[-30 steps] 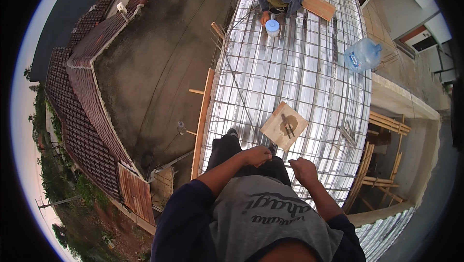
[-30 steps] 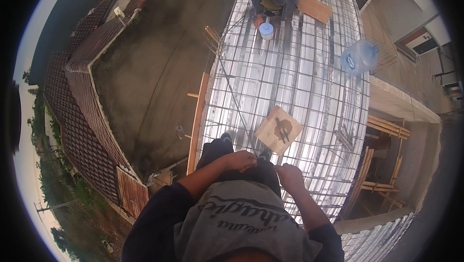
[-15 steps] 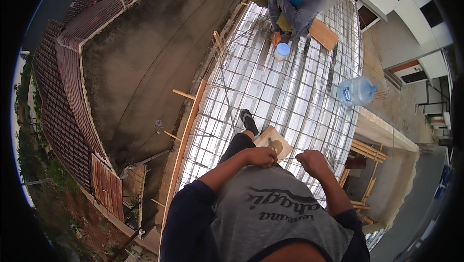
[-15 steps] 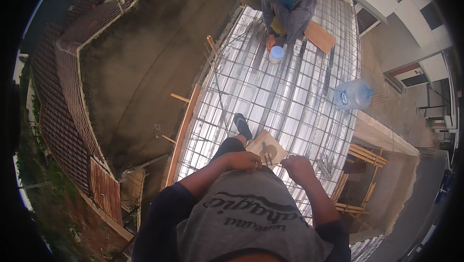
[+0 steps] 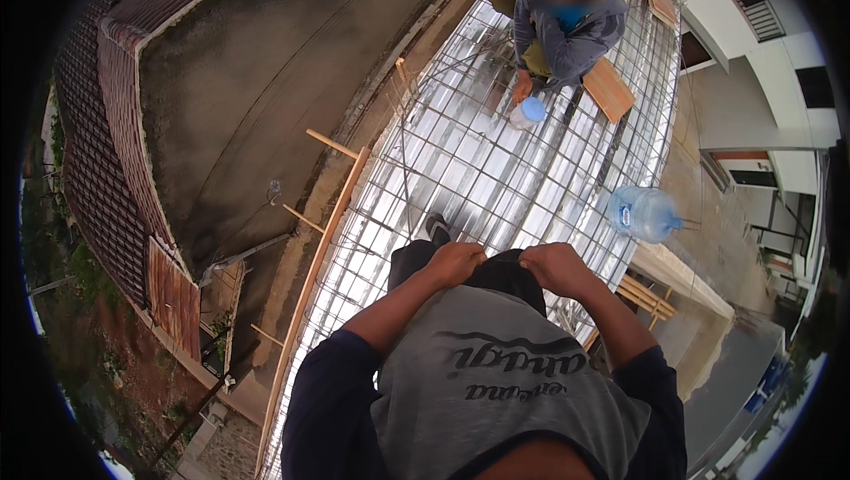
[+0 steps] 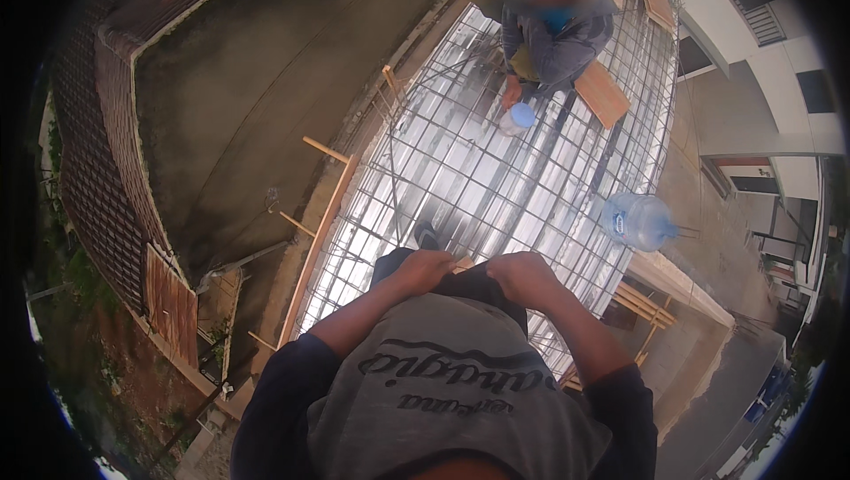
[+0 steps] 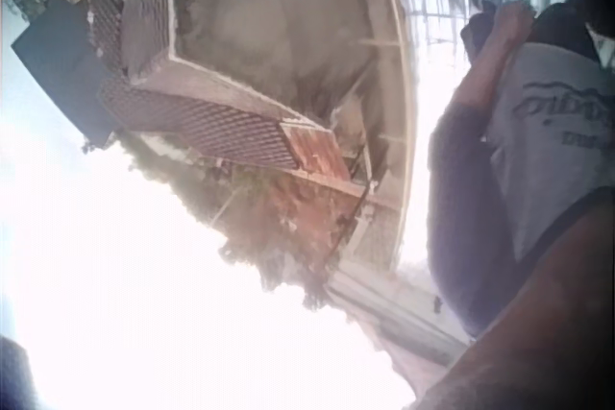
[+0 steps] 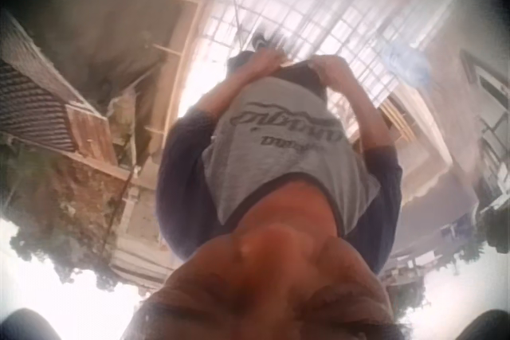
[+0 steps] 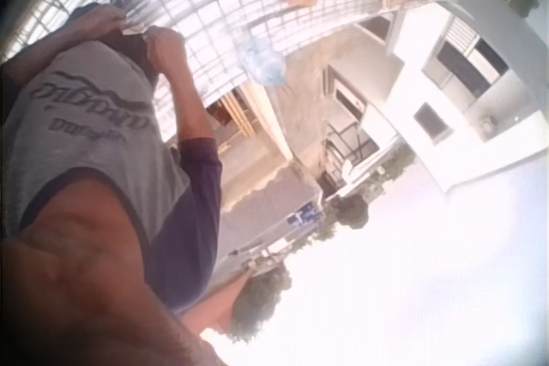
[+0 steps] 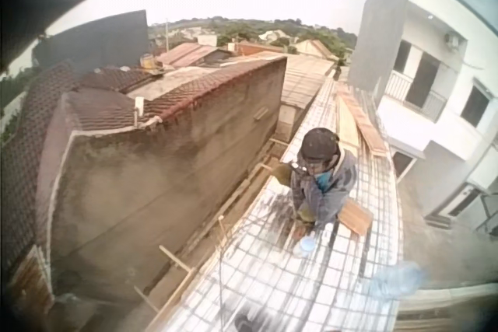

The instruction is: The person ties intersecting steel rebar rods on a roof grid using pliers and wire. They repeatedly position wire around the intersections and twist it to secure the rebar mesh. The work occurs on an elevated construction site with a visible rebar framework.

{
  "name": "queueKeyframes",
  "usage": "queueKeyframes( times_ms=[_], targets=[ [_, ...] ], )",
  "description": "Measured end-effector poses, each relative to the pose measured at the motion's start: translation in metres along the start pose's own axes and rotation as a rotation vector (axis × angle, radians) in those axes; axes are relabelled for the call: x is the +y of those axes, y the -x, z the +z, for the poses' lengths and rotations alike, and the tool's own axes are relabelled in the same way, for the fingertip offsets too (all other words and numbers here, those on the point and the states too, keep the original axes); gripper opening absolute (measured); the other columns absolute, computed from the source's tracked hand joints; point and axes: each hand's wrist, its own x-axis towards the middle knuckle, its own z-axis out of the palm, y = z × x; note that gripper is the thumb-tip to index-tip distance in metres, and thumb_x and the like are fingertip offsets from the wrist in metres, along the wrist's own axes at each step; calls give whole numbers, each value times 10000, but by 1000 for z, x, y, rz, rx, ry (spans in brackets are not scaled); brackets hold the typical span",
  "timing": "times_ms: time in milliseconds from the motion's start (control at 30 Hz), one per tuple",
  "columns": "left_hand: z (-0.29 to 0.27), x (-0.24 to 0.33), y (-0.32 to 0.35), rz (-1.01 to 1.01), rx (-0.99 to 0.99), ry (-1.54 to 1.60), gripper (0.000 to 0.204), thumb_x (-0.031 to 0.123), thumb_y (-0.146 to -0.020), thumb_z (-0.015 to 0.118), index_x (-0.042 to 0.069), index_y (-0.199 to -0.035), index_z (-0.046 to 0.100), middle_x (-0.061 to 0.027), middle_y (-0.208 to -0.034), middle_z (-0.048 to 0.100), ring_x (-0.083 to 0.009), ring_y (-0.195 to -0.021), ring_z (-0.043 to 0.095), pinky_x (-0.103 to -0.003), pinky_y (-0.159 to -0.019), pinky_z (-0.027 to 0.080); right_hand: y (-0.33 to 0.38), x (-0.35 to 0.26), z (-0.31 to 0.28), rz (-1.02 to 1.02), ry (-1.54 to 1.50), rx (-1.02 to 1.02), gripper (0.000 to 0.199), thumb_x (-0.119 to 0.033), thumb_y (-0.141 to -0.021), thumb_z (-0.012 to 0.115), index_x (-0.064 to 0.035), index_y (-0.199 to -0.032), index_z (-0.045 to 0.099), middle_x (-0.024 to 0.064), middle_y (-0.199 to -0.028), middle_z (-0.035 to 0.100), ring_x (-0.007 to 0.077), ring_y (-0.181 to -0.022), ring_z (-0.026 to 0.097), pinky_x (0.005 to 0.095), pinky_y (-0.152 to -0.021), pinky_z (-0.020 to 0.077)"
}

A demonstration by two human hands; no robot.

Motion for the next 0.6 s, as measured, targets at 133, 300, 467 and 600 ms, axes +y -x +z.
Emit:
queueKeyframes(
  times_ms=[133,300,467,600],
  targets=[
    [-24,37,-5,-17,138,117,185,220,-903,555,49,-894,625,-181,-736,609,-362,-704,595,-421,-632,447,-33,31,-6,358,-38,184,200,-224,-890,511,-59,-880,625,135,-808,650,368,-776,621,458,-711,482],
    [-40,40,-21,-193,366,149,174,207,-899,566,45,-885,629,-186,-710,600,-372,-676,591,-421,-613,451,-68,44,-12,-94,-19,-348,205,-230,-906,528,-43,-885,607,158,-836,646,361,-796,622,447,-712,477],
    [-46,29,-44,-221,580,141,172,200,-902,564,46,-885,638,-181,-691,604,-372,-653,597,-421,-603,459,-129,49,-89,47,-528,-289,202,-226,-907,536,-46,-918,627,177,-870,638,357,-857,602,409,-770,454],
    [-35,44,-84,-190,682,249,187,220,-904,552,50,-898,629,-180,-731,618,-366,-705,610,-426,-639,470,-174,91,-104,117,-200,-109,213,-218,-907,527,-30,-924,624,191,-846,636,362,-851,608,414,-726,463]
  ],
)
